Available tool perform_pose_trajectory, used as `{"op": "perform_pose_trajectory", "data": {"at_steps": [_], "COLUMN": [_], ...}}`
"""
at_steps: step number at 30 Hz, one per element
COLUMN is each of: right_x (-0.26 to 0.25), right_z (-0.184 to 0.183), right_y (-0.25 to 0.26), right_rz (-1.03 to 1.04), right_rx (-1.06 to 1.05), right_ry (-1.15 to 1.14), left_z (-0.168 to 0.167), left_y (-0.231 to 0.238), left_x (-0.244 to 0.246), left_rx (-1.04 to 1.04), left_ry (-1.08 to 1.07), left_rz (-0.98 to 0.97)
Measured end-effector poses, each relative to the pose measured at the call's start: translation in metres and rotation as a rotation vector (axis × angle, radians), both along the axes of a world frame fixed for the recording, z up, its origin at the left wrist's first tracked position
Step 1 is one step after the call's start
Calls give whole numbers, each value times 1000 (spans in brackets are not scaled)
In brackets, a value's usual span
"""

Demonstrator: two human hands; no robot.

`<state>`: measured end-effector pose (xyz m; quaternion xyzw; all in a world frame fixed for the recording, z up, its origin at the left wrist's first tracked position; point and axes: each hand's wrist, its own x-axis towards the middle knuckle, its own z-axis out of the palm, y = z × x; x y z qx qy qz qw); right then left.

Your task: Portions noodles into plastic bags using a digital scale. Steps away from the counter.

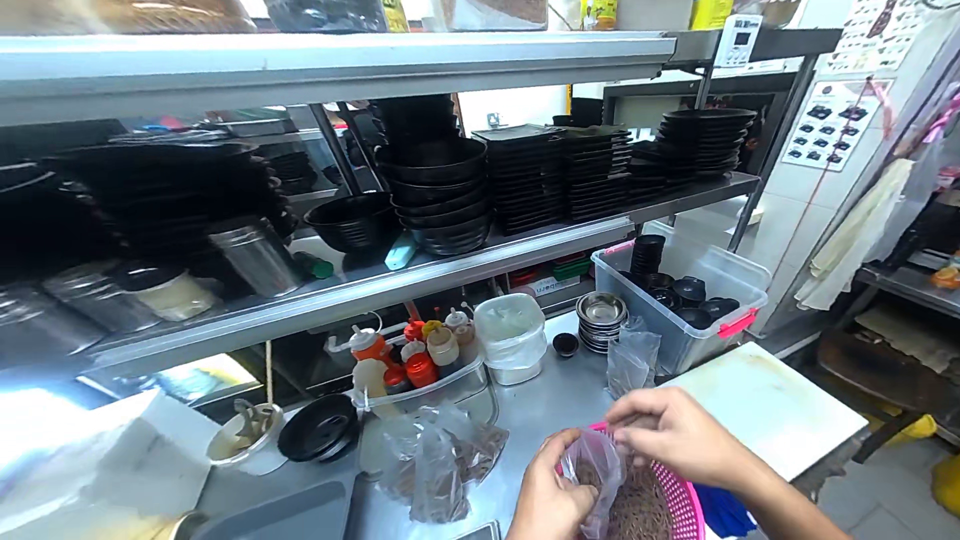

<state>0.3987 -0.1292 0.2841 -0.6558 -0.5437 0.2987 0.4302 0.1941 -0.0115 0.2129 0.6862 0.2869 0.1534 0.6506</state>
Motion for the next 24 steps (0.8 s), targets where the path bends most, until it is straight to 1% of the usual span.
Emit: {"op": "perform_pose_trajectory", "data": {"at_steps": [1,2,3,4,5,7,9,10,11,12,13,14,17,19,20,22,24], "right_x": [3,8,15,22,27,27,12,3,-7,-15,-22,-25,-25,-19,-16,-11,-5], "right_z": [-2,-9,-23,-43,-71,-140,-211,-241,-264,-278,-282,-278,-247,-218,-205,-188,-182], "right_y": [-1,0,3,7,11,16,8,2,-5,-11,-14,-15,-12,-9,-8,-7,-8], "right_rz": [-46,-79,-100,-106,-96,-26,48,68,80,77,69,60,21,5,3,6,32], "right_rx": [66,95,75,-2,-126,-422,-659,-760,-827,-848,-853,-831,-725,-663,-620,-531,-438], "right_ry": [63,77,44,-16,-88,-224,-354,-421,-473,-515,-546,-562,-596,-638,-670,-699,-695], "left_z": [8,16,24,31,35,36,32,28,20,11,0,-15,-72,-110,-122,-127,-118], "left_y": [0,1,1,2,4,7,10,11,13,15,17,19,24,30,32,32,32], "left_x": [-10,-20,-31,-42,-54,-75,-96,-106,-116,-126,-136,-145,-169,-186,-193,-200,-201], "left_rx": [-15,-20,-17,-10,-1,24,42,44,40,31,22,17,66,213,303,447,529], "left_ry": [-23,-47,-65,-79,-89,-107,-106,-92,-75,-58,-40,-19,133,331,409,492,560], "left_rz": [24,49,73,101,130,175,219,249,283,319,361,407,511,500,485,481,475]}}
